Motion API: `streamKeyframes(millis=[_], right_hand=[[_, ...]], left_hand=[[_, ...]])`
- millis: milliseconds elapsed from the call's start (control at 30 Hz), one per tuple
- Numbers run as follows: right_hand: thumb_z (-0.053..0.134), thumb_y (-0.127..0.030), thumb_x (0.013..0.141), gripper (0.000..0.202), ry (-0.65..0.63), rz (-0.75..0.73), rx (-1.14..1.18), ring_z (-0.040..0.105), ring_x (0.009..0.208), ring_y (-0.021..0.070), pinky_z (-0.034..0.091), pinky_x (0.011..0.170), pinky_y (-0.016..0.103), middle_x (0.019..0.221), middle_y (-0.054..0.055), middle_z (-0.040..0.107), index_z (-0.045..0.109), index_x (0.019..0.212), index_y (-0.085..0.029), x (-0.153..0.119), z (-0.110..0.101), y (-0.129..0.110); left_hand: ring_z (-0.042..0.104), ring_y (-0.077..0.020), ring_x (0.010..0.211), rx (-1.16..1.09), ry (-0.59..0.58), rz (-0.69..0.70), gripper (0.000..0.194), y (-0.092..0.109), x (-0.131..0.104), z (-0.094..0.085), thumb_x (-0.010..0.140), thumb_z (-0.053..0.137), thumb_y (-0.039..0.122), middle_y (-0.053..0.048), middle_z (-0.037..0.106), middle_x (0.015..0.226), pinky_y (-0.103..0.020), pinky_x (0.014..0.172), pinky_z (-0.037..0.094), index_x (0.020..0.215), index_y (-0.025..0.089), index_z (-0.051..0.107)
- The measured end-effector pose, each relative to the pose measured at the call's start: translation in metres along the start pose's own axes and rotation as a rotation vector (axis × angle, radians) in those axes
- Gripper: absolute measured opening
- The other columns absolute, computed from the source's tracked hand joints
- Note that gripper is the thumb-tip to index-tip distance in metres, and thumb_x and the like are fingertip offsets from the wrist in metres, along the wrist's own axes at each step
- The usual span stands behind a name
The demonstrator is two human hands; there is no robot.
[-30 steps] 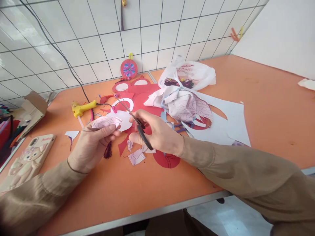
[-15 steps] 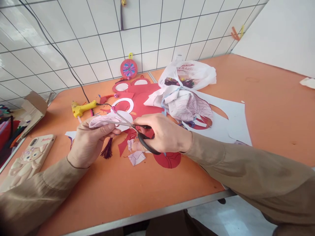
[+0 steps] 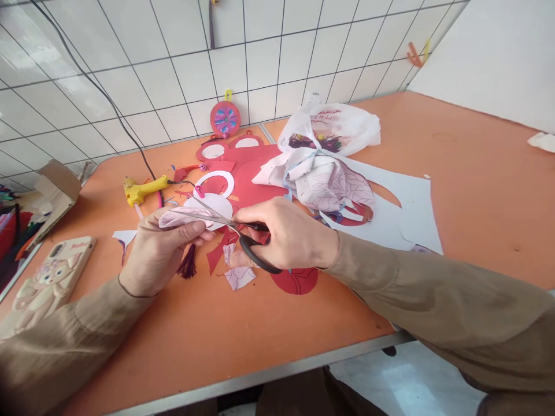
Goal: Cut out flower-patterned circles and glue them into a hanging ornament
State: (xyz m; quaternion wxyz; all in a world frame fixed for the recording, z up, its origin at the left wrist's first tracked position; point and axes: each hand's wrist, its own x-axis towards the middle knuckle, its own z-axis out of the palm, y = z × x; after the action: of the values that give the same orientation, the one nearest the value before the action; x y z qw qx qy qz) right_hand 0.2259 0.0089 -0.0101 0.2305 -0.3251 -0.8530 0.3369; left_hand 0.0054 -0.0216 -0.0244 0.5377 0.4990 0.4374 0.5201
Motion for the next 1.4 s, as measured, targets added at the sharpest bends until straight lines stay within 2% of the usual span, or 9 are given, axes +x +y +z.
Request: streamKeyframes(millis=[167,467,633,800,967,1233,1400], right_hand=[[0.072,-0.041,0.076,0.038,-0.003,-0.007,-0.010,0.029,0.058,0.0092,0.029,0.052,0.025,0.062,-0.005,0.039,0.043,0.065,-0.021,-0.0001,-0.0003,-0.0004],[0.071,-0.042,0.077,0.036,-0.003,-0.005,-0.010,0.026,0.057,0.0097,0.028,0.051,0.025,0.060,-0.006,0.037,0.045,0.064,-0.021,-0.0005,0.0006,-0.0023],[0.070,-0.036,0.078,0.030,0.014,-0.005,-0.005,0.028,0.057,0.0099,0.028,0.050,0.026,0.060,-0.005,0.038,0.048,0.064,-0.020,-0.0020,0.0030,0.0000],[0.071,-0.037,0.078,0.034,0.065,-0.028,-0.021,0.026,0.056,0.0092,0.025,0.050,0.025,0.060,-0.006,0.036,0.045,0.063,-0.020,-0.0033,0.0050,0.0037],[0.070,-0.039,0.078,0.036,0.038,-0.011,-0.037,0.026,0.057,0.0091,0.026,0.051,0.025,0.061,-0.006,0.035,0.044,0.063,-0.020,-0.0026,0.0044,0.0039],[0.070,-0.045,0.078,0.041,0.046,0.014,-0.046,0.023,0.058,0.0094,0.024,0.050,0.025,0.060,-0.006,0.031,0.040,0.062,-0.020,-0.0026,0.0043,0.0016],[0.071,-0.045,0.076,0.045,0.051,0.030,-0.063,0.020,0.059,0.0095,0.022,0.050,0.024,0.059,-0.007,0.028,0.036,0.061,-0.020,-0.0021,0.0030,-0.0010]], left_hand=[[0.072,-0.0178,0.064,-0.024,0.037,-0.027,0.010,-0.0005,0.0012,0.0012,0.070,0.087,0.025,-0.004,0.077,0.067,-0.026,0.062,0.059,0.069,0.019,0.080],[0.072,-0.0180,0.065,-0.007,0.018,-0.011,0.006,-0.0004,0.0010,0.0004,0.072,0.086,0.024,-0.003,0.077,0.069,-0.027,0.062,0.059,0.072,0.022,0.081],[0.072,-0.0165,0.063,-0.024,0.021,-0.008,0.007,-0.0002,0.0010,0.0003,0.071,0.087,0.023,-0.002,0.077,0.067,-0.024,0.061,0.059,0.070,0.021,0.080],[0.071,-0.0122,0.062,-0.055,0.000,0.001,0.005,-0.0013,0.0020,-0.0002,0.073,0.086,0.020,-0.001,0.077,0.067,-0.018,0.060,0.057,0.071,0.021,0.081],[0.072,-0.0099,0.064,-0.073,-0.015,-0.003,0.006,-0.0013,0.0014,-0.0008,0.076,0.084,0.018,0.000,0.078,0.068,-0.014,0.060,0.056,0.072,0.021,0.081],[0.073,-0.0110,0.062,-0.112,0.009,-0.058,0.004,-0.0004,0.0037,-0.0009,0.073,0.085,0.019,-0.002,0.078,0.067,-0.013,0.058,0.056,0.072,0.018,0.081],[0.074,-0.0139,0.060,-0.168,0.042,-0.107,0.013,0.0013,0.0040,-0.0002,0.067,0.090,0.024,-0.004,0.078,0.065,-0.014,0.055,0.058,0.072,0.016,0.080]])
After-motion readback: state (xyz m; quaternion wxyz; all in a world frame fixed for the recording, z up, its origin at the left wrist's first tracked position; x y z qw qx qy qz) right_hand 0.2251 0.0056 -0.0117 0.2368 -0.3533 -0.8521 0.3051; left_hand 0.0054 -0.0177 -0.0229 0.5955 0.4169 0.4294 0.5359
